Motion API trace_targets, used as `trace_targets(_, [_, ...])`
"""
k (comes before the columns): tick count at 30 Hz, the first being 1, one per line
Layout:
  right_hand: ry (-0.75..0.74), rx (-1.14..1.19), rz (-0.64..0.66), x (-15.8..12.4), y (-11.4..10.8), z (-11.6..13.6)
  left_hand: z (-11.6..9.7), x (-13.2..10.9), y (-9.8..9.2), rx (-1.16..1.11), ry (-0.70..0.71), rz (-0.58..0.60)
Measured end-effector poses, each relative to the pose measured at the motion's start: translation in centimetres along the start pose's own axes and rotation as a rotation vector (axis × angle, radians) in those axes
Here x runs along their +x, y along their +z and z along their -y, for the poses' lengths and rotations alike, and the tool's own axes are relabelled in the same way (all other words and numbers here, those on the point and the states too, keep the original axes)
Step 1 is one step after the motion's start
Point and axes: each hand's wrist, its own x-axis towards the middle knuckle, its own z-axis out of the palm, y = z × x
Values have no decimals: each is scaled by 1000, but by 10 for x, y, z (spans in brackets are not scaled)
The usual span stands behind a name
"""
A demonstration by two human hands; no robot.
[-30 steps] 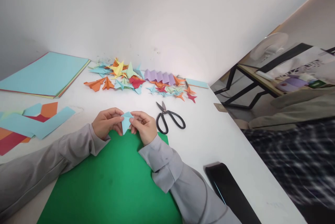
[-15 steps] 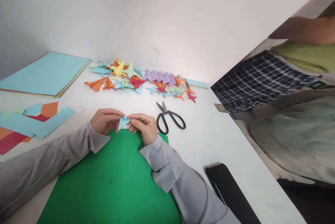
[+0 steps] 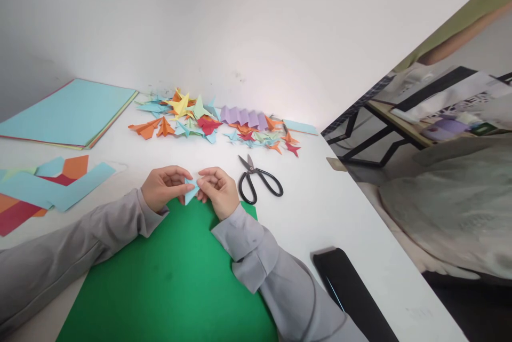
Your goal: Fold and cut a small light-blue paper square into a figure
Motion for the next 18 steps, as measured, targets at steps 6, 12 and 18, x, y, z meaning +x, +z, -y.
trace_targets(6, [-58, -59, 52, 0, 0, 0, 1, 0, 0, 8, 51, 25])
trace_targets(12, [-47, -48, 49, -1, 0, 0, 5, 3, -4, -11, 60, 109])
trace_targets(18, [-45, -45, -37, -1, 1, -1, 2, 0, 0, -10, 34, 44])
